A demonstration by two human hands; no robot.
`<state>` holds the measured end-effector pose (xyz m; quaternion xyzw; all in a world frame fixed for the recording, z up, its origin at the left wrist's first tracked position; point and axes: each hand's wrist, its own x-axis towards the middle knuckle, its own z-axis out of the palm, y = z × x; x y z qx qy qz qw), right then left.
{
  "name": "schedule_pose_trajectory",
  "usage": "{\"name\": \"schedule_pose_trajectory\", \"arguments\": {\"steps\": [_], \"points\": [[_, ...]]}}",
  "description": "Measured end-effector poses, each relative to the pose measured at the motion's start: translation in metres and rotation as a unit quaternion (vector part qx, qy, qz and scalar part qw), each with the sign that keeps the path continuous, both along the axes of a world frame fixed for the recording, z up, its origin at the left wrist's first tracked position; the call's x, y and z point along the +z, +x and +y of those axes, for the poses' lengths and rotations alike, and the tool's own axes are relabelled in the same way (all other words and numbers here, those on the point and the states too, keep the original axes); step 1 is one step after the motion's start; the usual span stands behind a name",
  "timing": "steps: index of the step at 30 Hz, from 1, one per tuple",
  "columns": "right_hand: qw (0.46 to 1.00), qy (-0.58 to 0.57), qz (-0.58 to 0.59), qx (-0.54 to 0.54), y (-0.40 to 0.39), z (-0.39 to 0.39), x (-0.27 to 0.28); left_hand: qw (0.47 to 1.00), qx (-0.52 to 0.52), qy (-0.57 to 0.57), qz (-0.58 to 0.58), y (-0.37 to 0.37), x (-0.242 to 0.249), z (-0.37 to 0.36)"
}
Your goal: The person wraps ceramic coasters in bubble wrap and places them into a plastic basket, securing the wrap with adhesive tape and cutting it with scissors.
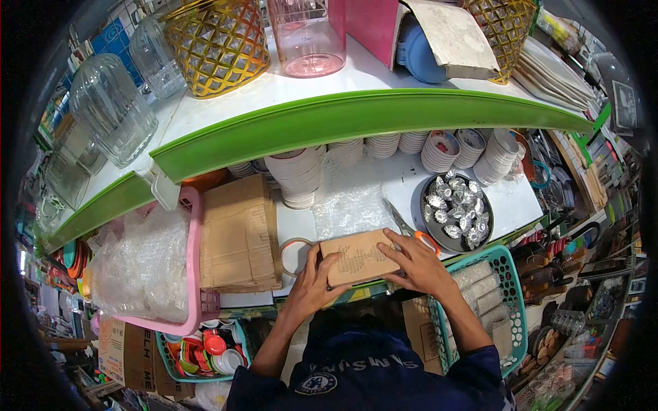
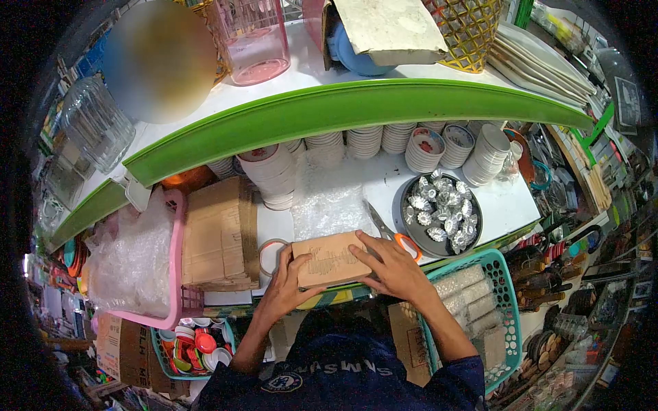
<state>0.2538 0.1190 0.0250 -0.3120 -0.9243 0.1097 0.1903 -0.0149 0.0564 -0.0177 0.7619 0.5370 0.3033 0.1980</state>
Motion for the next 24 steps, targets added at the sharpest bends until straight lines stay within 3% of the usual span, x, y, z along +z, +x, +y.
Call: {"name": "schedule_pose_trajectory", "arguments": {"steps": [13, 15, 18, 21, 23, 24], "points": [[0.998, 0.028, 0.052, 0.002, 0.002, -0.003, 0.001, 0.995, -0.027, -0.089, -0.034, -0.007, 0.016, -0.004], [0.997, -0.051, 0.057, -0.015, 0.001, -0.004, 0.003, 0.992, -0.025, -0.114, -0.047, -0.011, 0.027, 0.000], [0.992, -0.095, 0.081, 0.001, 0.001, -0.001, -0.005, 0.988, -0.063, -0.030, -0.136, -0.017, 0.032, 0.011], [0.990, -0.127, 0.066, -0.004, 0.001, -0.001, -0.001, 0.961, -0.114, -0.084, -0.237, -0.019, 0.029, 0.031], [0.991, -0.114, 0.070, 0.001, 0.001, -0.001, -0.001, 0.915, -0.125, -0.165, -0.347, -0.014, 0.033, 0.047], [0.992, -0.101, 0.075, 0.007, 0.001, -0.001, -0.001, 0.914, -0.127, -0.165, -0.348, -0.012, 0.034, 0.054]]}}
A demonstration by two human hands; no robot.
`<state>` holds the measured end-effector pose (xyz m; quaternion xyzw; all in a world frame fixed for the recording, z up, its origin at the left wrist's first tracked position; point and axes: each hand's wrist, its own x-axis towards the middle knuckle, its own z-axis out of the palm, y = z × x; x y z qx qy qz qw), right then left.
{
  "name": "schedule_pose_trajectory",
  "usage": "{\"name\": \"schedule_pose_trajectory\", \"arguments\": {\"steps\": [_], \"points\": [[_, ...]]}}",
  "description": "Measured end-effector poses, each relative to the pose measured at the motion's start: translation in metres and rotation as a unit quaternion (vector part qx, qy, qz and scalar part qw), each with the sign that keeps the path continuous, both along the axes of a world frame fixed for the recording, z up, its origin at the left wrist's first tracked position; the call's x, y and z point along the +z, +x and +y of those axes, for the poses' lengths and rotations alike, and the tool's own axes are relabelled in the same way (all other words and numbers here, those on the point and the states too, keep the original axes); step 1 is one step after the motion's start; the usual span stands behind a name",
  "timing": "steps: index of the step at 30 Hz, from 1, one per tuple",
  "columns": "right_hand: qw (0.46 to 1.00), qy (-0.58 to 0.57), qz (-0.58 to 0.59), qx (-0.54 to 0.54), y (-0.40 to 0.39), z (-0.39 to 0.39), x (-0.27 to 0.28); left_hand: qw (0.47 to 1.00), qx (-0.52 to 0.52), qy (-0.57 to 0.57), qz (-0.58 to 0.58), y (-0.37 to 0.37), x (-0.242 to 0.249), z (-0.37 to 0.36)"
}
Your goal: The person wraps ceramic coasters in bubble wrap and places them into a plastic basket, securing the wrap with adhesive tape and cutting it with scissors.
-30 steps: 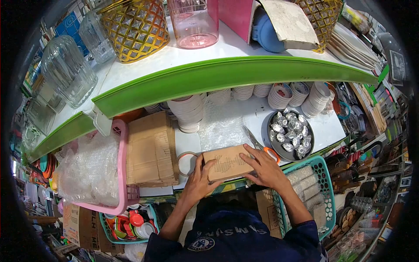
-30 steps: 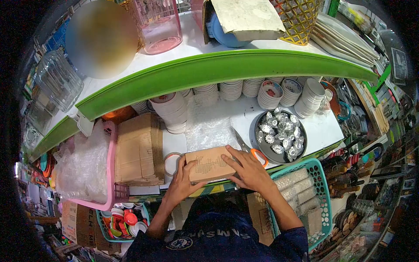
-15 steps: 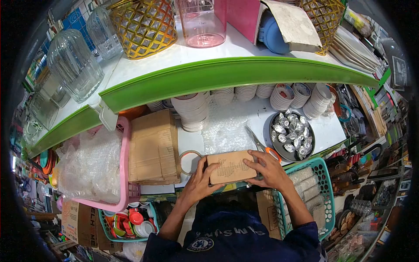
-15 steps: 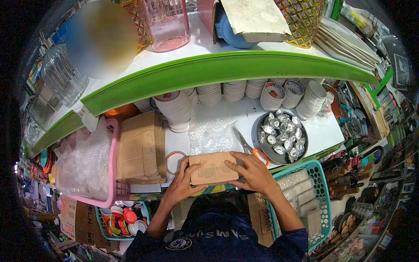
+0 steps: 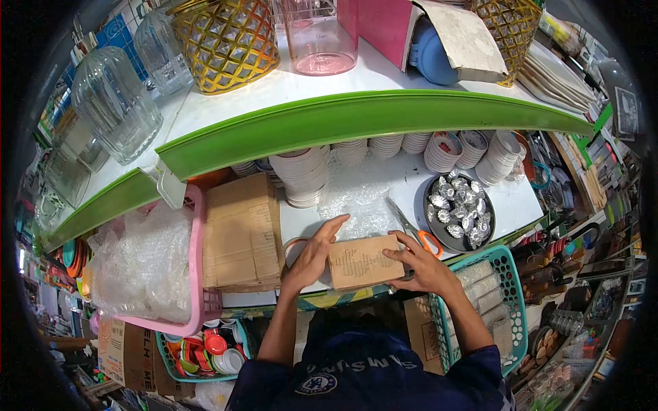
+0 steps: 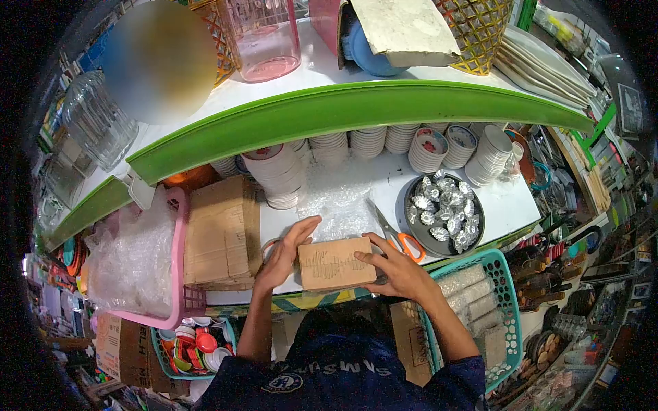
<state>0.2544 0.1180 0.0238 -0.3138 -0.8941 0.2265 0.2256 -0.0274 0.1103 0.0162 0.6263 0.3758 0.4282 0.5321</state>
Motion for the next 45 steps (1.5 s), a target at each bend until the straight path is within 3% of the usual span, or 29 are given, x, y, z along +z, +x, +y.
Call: {"name": "schedule_pose_trajectory", "arguments": {"steps": [8, 21, 30, 36, 42, 45], "points": [[1.000, -0.002, 0.023, -0.014, 0.000, -0.003, -0.002, 0.977, 0.039, 0.055, 0.201, 0.010, -0.013, 0.017], [0.999, -0.031, 0.016, -0.016, 0.002, -0.002, -0.002, 0.988, 0.081, 0.051, 0.125, 0.014, -0.001, -0.001], [0.998, -0.056, 0.033, -0.023, 0.000, -0.001, -0.003, 0.952, 0.090, 0.126, 0.265, 0.015, -0.008, -0.055], [0.998, -0.050, 0.026, -0.016, 0.000, 0.001, -0.002, 0.935, 0.111, 0.187, 0.280, 0.013, -0.037, -0.052], [0.997, -0.020, -0.070, -0.022, -0.002, -0.006, 0.009, 0.936, 0.102, 0.167, 0.292, 0.013, -0.041, -0.053], [0.998, 0.000, -0.063, -0.020, -0.004, -0.007, 0.007, 0.940, 0.100, 0.152, 0.289, 0.012, -0.042, -0.053]]}}
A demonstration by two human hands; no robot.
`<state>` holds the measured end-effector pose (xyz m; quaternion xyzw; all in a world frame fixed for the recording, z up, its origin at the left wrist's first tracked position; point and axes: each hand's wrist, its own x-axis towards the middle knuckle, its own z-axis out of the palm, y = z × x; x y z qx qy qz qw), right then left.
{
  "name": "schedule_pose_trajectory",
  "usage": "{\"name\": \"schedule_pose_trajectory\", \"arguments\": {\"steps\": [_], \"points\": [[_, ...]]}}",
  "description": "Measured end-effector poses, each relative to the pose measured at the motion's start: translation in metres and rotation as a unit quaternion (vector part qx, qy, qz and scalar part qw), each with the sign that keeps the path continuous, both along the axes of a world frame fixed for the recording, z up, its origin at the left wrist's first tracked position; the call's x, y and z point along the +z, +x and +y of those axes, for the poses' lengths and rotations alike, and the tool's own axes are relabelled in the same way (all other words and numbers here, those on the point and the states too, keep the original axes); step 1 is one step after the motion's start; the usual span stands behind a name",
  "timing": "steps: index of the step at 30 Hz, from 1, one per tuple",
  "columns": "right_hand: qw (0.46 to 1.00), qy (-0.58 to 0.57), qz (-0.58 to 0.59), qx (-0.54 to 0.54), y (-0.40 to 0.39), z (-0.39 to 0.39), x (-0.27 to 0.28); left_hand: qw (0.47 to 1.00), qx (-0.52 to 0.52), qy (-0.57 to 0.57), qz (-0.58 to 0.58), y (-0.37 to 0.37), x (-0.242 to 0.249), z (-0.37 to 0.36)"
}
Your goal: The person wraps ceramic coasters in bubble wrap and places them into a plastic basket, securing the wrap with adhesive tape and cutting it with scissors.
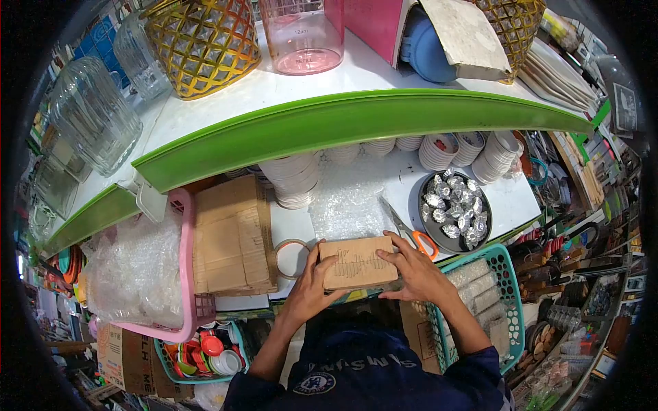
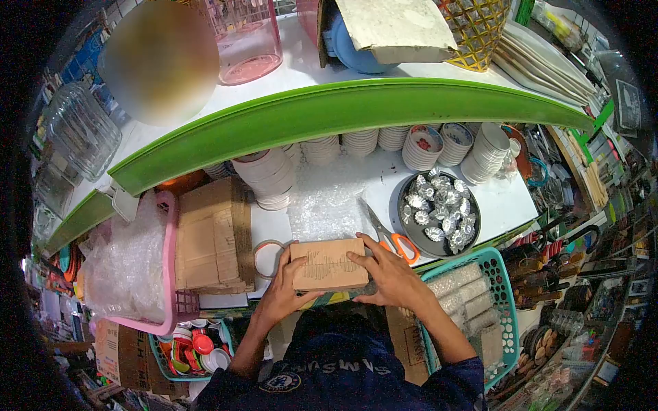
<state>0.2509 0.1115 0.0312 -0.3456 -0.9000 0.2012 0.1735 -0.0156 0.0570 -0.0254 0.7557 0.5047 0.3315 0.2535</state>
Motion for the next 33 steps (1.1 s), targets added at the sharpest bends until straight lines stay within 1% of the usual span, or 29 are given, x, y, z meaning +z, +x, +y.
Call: {"name": "schedule_pose_trajectory", "arguments": {"steps": [4, 7, 13, 15, 19, 21, 25, 27, 28, 30, 31, 33], "points": [[1.000, 0.004, 0.013, 0.004, 0.002, 0.003, -0.010, 1.000, 0.002, -0.001, 0.005, 0.000, 0.003, 0.000], [0.999, 0.018, 0.029, 0.014, 0.003, 0.006, -0.013, 1.000, 0.005, 0.022, 0.016, 0.000, 0.006, 0.000], [0.999, -0.029, 0.042, 0.017, 0.008, 0.003, -0.006, 0.999, 0.018, -0.016, 0.039, 0.001, 0.025, -0.005], [0.997, -0.075, 0.021, 0.011, 0.008, 0.001, -0.002, 0.998, 0.012, -0.022, 0.054, 0.000, 0.026, -0.009], [0.996, -0.092, 0.005, 0.008, 0.008, -0.003, 0.003, 0.997, 0.010, -0.061, 0.055, -0.002, 0.030, -0.015], [0.991, -0.134, 0.020, 0.016, 0.007, -0.002, 0.002, 0.996, 0.008, -0.077, 0.033, -0.003, 0.029, -0.017], [0.992, -0.112, 0.037, 0.034, 0.008, 0.002, 0.003, 0.997, 0.001, -0.080, 0.014, -0.003, 0.028, -0.015], [0.992, -0.122, 0.005, 0.010, 0.005, 0.001, 0.015, 0.995, -0.004, -0.095, 0.010, -0.004, 0.030, -0.013], [0.992, -0.123, 0.004, 0.011, 0.007, 0.003, 0.013, 0.995, -0.003, -0.095, 0.010, -0.005, 0.030, -0.012], [0.989, -0.086, 0.122, -0.001, 0.013, 0.009, 0.002, 0.993, -0.007, -0.120, 0.020, -0.006, 0.028, -0.012], [0.989, -0.086, 0.121, 0.000, 0.014, 0.012, -0.004, 0.992, -0.007, -0.121, 0.019, -0.006, 0.029, -0.011], [0.978, -0.070, 0.149, -0.126, 0.015, 0.015, -0.013, 0.994, -0.013, -0.105, 0.017, -0.007, 0.030, -0.011]]}}
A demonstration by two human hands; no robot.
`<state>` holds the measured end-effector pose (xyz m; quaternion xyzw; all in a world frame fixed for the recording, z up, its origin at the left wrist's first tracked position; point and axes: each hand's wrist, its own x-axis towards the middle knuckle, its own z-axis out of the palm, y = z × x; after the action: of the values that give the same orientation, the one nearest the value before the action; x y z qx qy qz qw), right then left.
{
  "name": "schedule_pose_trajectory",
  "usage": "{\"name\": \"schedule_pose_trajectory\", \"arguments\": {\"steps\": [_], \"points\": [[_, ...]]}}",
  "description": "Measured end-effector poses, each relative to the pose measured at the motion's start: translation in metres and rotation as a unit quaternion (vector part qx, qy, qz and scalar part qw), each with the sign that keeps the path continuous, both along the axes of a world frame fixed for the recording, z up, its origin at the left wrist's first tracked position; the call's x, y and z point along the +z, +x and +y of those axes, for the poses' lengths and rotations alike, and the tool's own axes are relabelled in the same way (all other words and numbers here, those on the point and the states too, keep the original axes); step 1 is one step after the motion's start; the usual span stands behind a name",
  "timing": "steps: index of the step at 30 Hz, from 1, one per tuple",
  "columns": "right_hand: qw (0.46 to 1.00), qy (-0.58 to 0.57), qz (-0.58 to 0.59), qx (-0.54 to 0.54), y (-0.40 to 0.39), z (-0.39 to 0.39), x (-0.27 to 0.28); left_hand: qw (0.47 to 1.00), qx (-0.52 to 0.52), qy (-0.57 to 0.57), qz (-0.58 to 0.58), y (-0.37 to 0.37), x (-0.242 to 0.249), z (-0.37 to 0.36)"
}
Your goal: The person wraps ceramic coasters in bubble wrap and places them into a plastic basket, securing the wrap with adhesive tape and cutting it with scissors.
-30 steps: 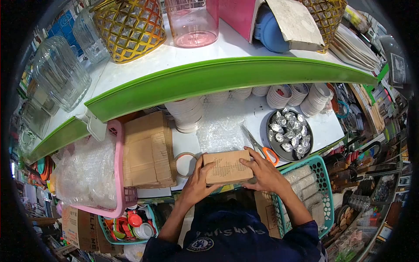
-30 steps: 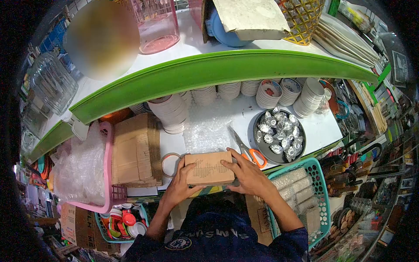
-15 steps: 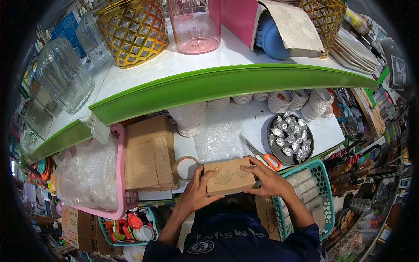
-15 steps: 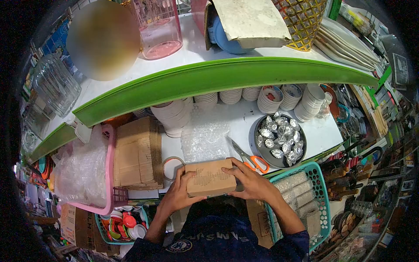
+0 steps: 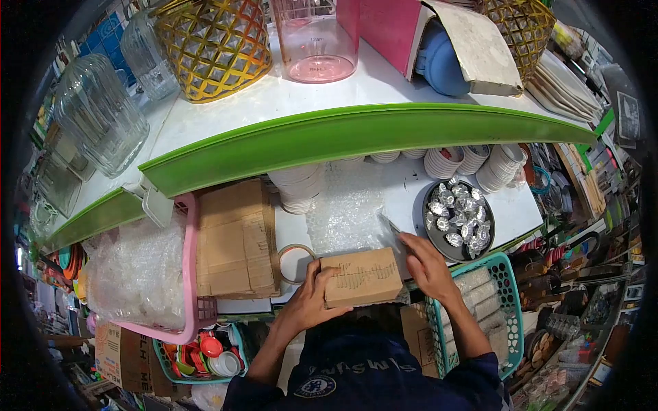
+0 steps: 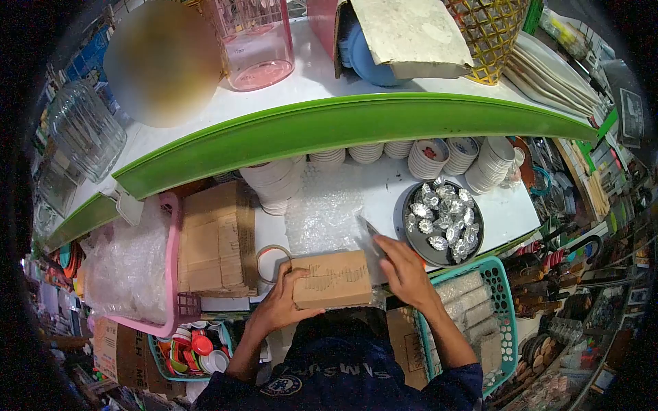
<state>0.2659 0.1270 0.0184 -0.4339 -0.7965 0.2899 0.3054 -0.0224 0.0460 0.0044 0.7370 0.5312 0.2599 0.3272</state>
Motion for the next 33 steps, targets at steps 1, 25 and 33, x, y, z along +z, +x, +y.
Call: {"name": "schedule_pose_trajectory", "arguments": {"steps": [1, 25, 33], "points": [[0.995, 0.061, -0.071, -0.037, -0.004, -0.001, -0.002, 1.000, 0.001, 0.000, 0.000, 0.000, -0.001, 0.000], [0.941, 0.146, -0.288, -0.102, -0.017, -0.014, -0.025, 1.000, -0.007, 0.019, 0.009, -0.001, -0.009, 0.000], [0.938, 0.158, -0.291, -0.101, -0.022, 0.003, -0.022, 1.000, -0.001, 0.021, 0.007, -0.001, -0.008, -0.001]]}}
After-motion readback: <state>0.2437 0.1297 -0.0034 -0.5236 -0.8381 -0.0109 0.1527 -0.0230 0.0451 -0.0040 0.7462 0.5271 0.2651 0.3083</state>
